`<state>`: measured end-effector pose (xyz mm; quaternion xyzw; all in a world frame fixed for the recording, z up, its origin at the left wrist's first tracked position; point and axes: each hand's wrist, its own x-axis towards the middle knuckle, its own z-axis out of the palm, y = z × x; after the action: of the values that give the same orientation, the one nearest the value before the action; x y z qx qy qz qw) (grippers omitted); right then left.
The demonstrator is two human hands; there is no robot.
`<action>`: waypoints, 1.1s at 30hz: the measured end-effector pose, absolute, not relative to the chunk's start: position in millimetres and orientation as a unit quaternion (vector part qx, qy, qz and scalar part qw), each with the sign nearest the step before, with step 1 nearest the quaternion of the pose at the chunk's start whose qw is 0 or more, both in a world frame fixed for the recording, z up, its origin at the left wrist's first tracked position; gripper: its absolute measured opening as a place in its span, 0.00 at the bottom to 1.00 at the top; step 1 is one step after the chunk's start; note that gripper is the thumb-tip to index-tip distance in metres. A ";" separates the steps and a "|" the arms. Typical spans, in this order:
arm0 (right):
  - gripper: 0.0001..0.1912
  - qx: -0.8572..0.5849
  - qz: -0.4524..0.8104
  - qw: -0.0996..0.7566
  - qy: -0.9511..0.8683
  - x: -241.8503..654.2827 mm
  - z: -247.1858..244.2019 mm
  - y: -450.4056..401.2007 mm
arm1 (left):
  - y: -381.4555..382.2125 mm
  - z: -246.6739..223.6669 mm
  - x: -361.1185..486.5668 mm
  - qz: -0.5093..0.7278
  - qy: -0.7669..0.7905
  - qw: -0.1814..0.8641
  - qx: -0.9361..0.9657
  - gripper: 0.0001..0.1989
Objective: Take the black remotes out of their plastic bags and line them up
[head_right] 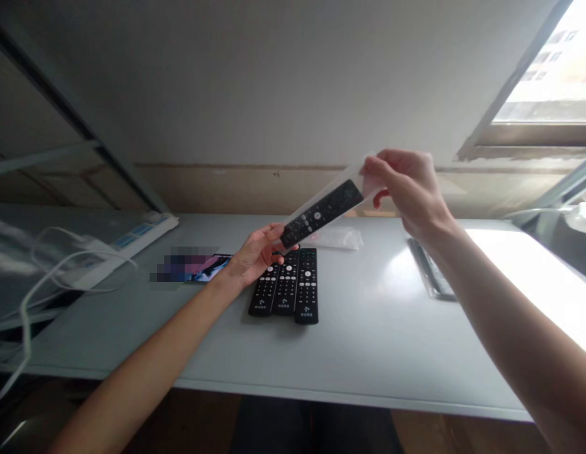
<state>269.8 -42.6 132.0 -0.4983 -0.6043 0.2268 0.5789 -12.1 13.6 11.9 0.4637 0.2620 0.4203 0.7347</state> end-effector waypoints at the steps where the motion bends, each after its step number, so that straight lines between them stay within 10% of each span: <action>1: 0.12 -0.494 0.250 0.592 -0.586 270.2 127.0 -42.2 | 13.3 11.7 -12.2 0.407 0.261 0.736 0.474 0.29; 15: 0.08 -0.444 0.336 0.804 -0.210 340.2 64.9 -17.6 | 9.8 14.5 -13.1 0.333 0.281 0.720 0.540 0.23; 33: 0.13 -0.480 0.407 0.720 -0.293 288.8 -18.7 -25.0 | 20.9 7.9 -10.3 0.546 0.270 0.699 0.374 0.21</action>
<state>288.8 -25.0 -18.7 -0.4801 -0.2927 0.4074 0.7196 -10.3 20.9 7.9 0.3743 0.2705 0.5462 0.6989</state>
